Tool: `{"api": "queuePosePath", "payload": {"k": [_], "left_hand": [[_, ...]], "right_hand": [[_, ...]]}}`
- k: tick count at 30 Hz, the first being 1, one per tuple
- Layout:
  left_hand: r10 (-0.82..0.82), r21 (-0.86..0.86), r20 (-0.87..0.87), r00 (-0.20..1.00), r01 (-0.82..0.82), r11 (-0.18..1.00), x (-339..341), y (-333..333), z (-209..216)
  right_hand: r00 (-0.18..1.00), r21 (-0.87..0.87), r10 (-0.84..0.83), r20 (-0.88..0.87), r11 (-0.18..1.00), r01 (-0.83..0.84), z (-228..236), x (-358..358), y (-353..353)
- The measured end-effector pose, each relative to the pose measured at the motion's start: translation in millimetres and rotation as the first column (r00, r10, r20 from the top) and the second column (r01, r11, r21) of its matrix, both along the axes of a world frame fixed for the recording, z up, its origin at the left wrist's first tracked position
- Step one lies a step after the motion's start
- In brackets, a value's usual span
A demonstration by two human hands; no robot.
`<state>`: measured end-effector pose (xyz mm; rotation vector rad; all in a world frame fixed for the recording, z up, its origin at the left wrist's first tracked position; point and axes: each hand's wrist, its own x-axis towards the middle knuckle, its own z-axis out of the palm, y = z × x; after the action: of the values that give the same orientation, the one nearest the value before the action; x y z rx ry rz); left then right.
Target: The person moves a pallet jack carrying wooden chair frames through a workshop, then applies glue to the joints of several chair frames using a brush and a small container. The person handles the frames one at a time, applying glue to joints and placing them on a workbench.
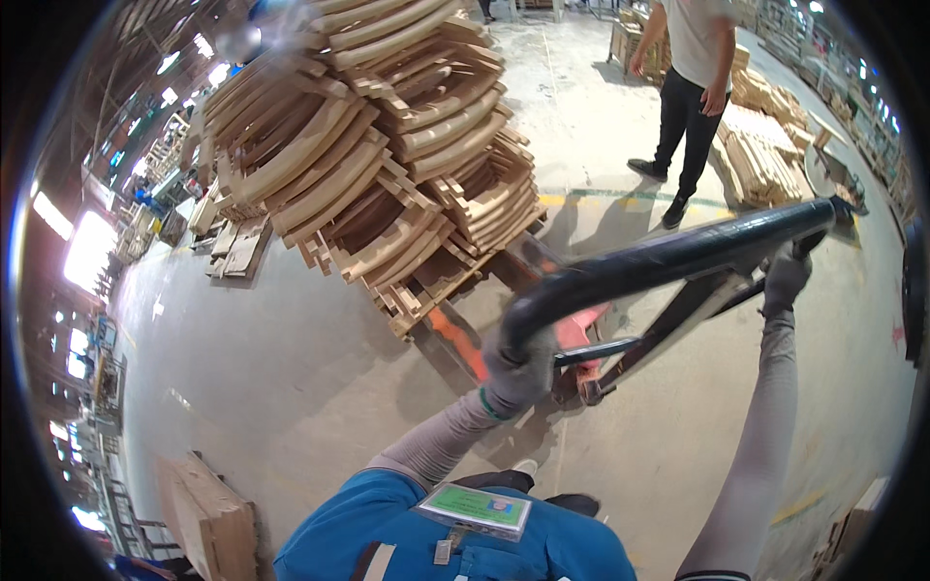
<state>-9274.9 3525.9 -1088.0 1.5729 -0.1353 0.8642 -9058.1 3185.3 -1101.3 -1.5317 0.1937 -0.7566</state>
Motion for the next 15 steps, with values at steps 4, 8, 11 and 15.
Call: {"api": "queuePosePath", "payload": {"k": [4, 8, 11, 15], "left_hand": [[0.155, -0.198, -0.066, 0.986, -0.166, 0.966, 16.5, -43.8, 7.2], [0.403, -0.152, 0.004, 0.915, -0.398, 0.905, 35.5, -75.5, -3.6], [0.591, -0.254, -0.063, 0.804, -0.585, 0.77, 62.0, -107.1, 4.0], [0.784, -0.151, -0.04, 0.62, -0.779, 0.608, 66.7, -89.9, -14.5]], "right_hand": [[0.995, -0.101, 0.033, -0.095, 0.994, -0.043, 6.5, 11.4, -16.0], [0.957, 0.086, 0.217, -0.195, 0.975, -0.203, 2.6, 29.9, -31.0], [0.973, -0.124, 0.207, 0.103, 0.973, -0.194, -18.0, 50.2, -50.6], [0.942, -0.185, 0.284, 0.181, 0.95, -0.251, -19.5, 71.1, -58.1]]}}
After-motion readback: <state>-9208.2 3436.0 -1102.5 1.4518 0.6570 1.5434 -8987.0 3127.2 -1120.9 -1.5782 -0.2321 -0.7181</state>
